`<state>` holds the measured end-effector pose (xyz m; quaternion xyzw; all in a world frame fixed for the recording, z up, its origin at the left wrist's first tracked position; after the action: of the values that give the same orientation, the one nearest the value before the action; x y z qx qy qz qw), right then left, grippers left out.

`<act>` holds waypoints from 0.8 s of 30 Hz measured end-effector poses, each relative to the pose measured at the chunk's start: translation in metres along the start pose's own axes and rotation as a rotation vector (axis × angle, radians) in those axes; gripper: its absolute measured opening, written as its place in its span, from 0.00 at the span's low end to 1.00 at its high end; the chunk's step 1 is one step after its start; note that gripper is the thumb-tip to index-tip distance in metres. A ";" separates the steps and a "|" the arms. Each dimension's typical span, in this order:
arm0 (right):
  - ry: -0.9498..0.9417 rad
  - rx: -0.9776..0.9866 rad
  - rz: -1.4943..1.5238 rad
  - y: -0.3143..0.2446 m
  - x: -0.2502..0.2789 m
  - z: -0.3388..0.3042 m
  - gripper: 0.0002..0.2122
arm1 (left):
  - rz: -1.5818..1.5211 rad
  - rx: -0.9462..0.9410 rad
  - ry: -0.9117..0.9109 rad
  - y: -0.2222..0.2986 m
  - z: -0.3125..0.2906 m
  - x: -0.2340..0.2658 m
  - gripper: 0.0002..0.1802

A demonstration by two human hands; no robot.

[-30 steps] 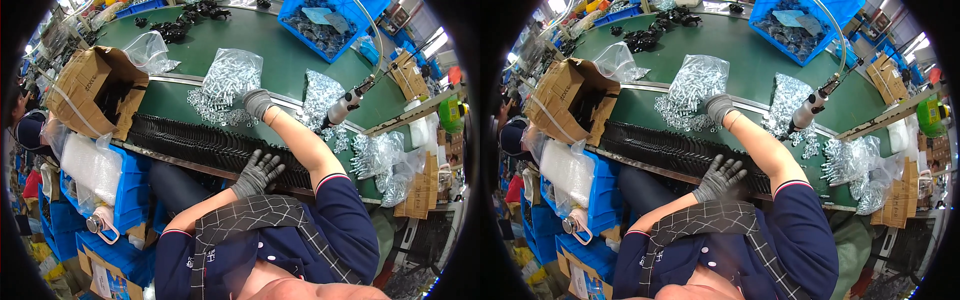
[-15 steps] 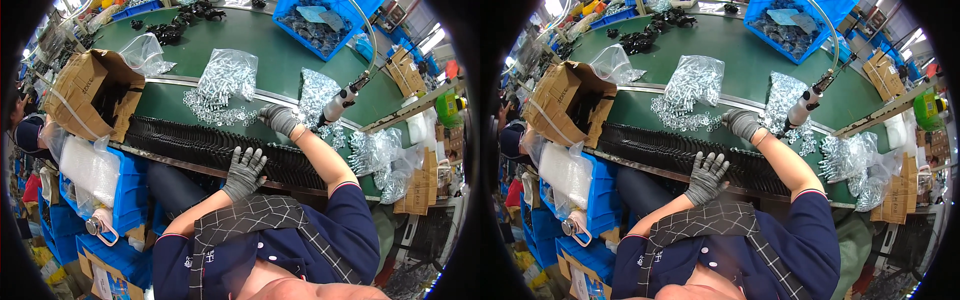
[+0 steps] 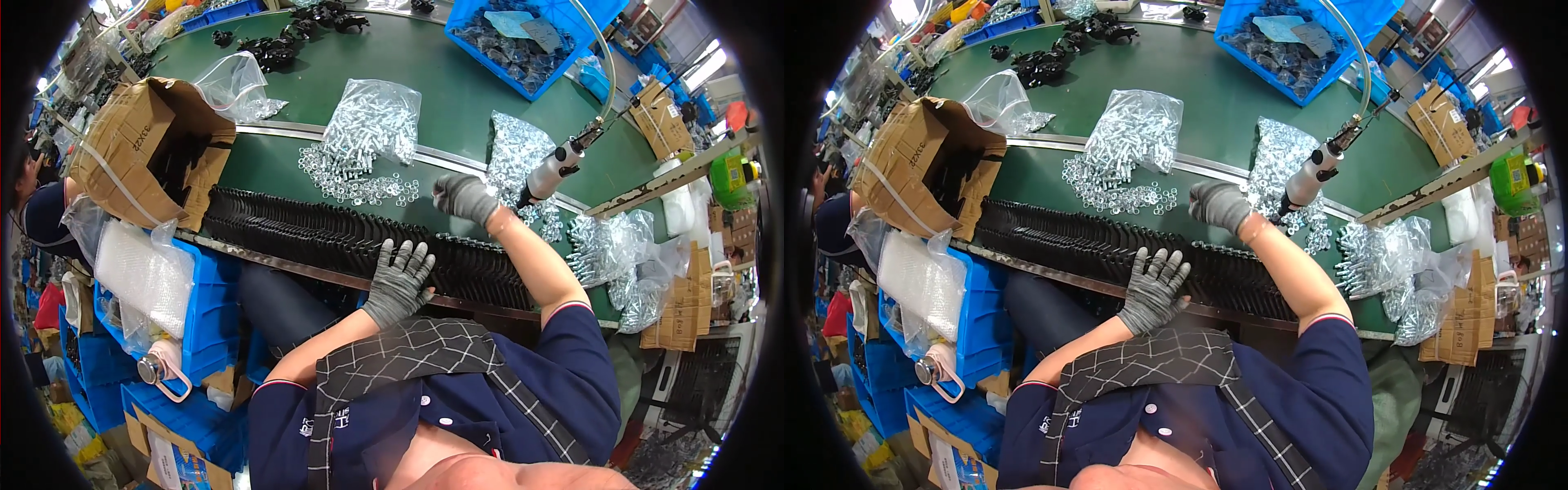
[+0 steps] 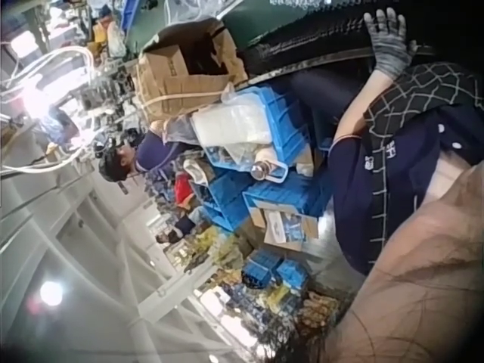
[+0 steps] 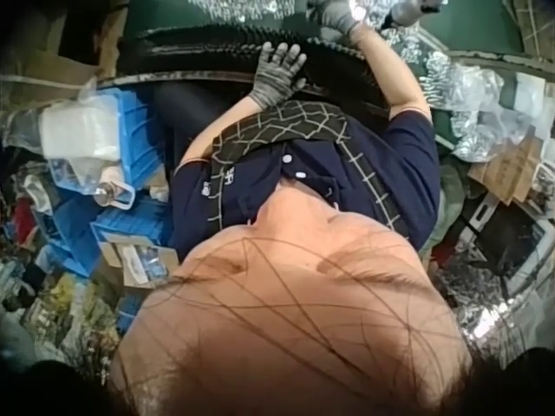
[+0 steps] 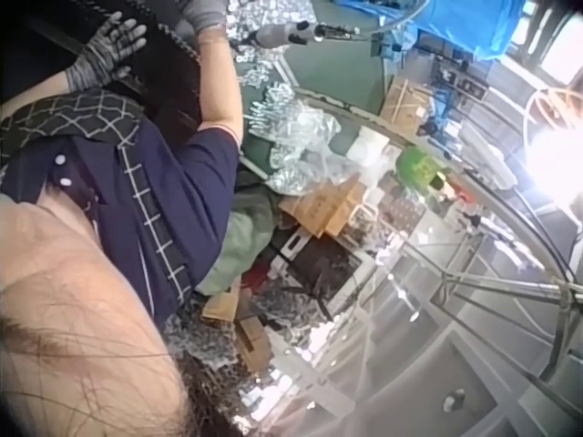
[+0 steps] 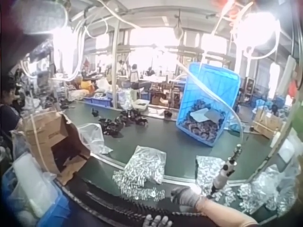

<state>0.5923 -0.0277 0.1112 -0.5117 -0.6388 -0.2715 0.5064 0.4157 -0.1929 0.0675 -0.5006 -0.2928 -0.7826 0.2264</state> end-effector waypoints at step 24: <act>0.486 0.251 -0.293 -0.058 -0.041 -0.059 0.12 | 0.063 0.006 0.000 -0.004 0.004 0.004 0.37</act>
<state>0.5590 -0.1128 0.1035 -0.2676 -0.5945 -0.3752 0.6589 0.4137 -0.1874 0.0718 -0.5088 -0.2793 -0.7741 0.2526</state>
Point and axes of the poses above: each hand's wrist, its own z-axis towards the middle knuckle, its own x-axis out of the back of the hand, y = z × x, the point moved 3 cm from there along z, towards the middle knuckle
